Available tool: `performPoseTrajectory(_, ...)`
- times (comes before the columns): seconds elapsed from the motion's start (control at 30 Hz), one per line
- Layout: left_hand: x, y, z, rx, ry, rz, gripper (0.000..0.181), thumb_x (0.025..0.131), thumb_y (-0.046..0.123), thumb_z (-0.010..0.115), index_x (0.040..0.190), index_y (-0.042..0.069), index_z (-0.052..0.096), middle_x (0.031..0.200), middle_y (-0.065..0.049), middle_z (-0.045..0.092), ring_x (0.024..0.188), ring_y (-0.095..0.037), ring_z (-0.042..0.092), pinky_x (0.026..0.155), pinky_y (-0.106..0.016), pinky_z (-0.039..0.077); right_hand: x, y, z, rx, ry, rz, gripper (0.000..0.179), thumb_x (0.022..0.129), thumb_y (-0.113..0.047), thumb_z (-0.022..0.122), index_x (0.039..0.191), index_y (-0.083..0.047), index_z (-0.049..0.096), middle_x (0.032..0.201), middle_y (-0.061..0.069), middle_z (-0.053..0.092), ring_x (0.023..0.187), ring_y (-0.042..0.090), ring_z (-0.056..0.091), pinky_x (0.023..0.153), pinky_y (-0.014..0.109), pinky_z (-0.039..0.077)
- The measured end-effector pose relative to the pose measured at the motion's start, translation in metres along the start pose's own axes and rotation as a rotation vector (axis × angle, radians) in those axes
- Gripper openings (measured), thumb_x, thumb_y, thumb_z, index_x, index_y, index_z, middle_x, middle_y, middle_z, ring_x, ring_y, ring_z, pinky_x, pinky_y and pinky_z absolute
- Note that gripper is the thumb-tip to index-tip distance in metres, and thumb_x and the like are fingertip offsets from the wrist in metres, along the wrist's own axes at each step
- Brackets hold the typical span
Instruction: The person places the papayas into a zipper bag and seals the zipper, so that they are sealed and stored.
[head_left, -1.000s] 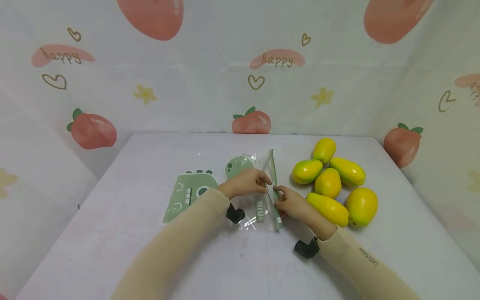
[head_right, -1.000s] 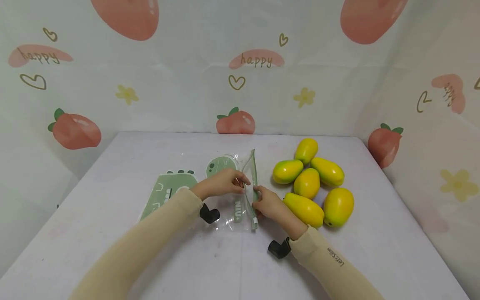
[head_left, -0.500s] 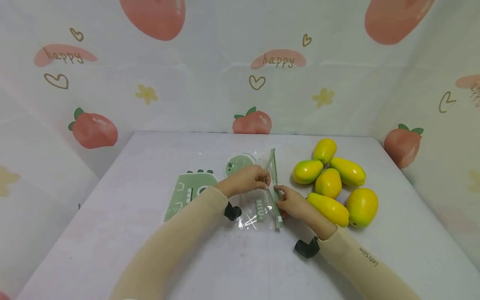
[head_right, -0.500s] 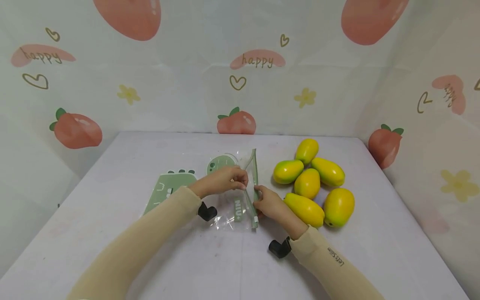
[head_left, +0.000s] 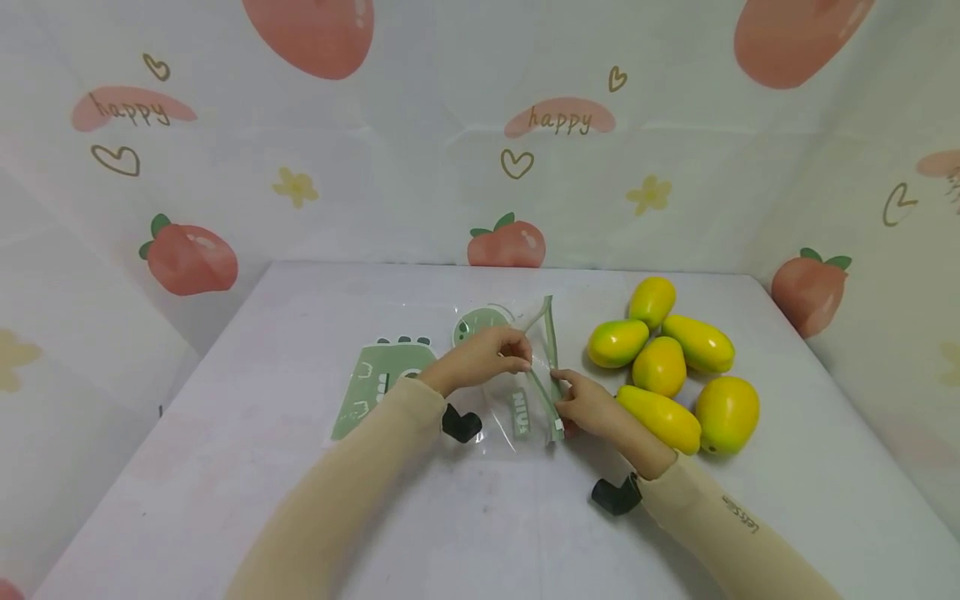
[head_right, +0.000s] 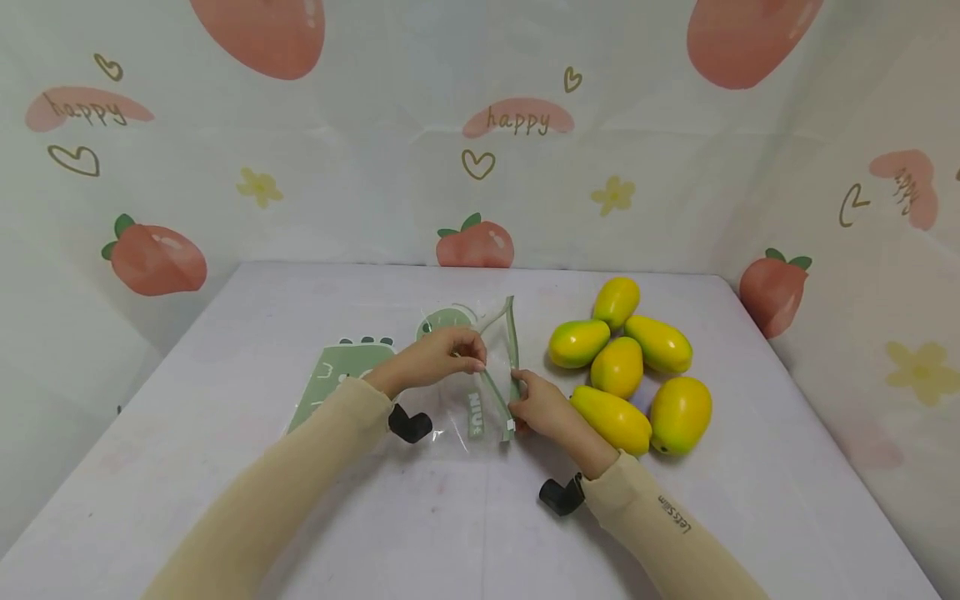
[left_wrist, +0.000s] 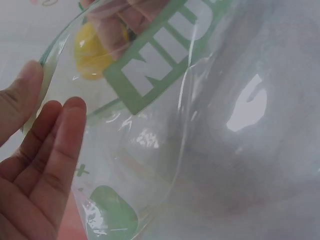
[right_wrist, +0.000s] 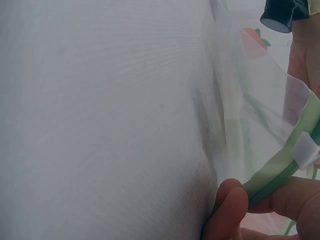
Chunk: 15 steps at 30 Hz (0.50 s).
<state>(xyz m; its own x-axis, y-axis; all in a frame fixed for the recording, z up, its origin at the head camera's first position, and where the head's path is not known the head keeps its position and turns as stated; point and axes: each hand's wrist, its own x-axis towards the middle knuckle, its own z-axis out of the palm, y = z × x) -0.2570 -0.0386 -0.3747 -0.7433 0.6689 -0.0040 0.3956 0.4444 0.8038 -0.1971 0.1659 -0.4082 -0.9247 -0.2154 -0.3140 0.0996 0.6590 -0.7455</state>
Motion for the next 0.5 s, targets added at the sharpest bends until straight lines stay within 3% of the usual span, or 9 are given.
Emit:
performPoseTrajectory(0.23, -0.0028, 0.0030, 0.0040, -0.094, 0.063, -0.083, 0.007, 0.087, 0.011, 0.071, 0.090, 0.007, 0.066, 0.085, -0.001, 0.068, 0.080, -0.010, 0.068, 0.078, -0.025, 0.054, 0.0002, -0.0009, -0.0001, 0.006, -0.003, 0.001, 0.060, 0.092, -0.004, 0.057, 0.146, 0.004, 0.033, 0.072, 0.009, 0.058, 0.054, 0.014, 0.055, 0.057, 0.028, 0.054)
performPoseTrajectory(0.4, -0.0017, 0.0019, 0.0058, -0.147, 0.101, -0.068, 0.015, 0.085, 0.008, 0.073, 0.096, 0.002, 0.065, 0.084, -0.004, 0.067, 0.078, -0.015, 0.070, 0.078, -0.030, 0.056, 0.0001, -0.0010, -0.0001, 0.001, 0.001, -0.006, 0.060, 0.091, -0.004, 0.058, 0.146, 0.005, 0.033, 0.073, 0.009, 0.059, 0.054, 0.014, 0.057, 0.057, 0.028, 0.053)
performPoseTrajectory(0.5, -0.0016, 0.0020, 0.0065, -0.188, 0.115, -0.061, 0.022, 0.085, 0.007, 0.073, 0.103, -0.001, 0.063, 0.082, -0.006, 0.066, 0.079, -0.025, 0.071, 0.079, -0.038, 0.057, -0.0001, -0.0010, -0.0002, -0.006, 0.005, -0.009, 0.061, 0.091, -0.004, 0.058, 0.145, 0.005, 0.033, 0.073, 0.009, 0.060, 0.054, 0.014, 0.057, 0.057, 0.028, 0.053)
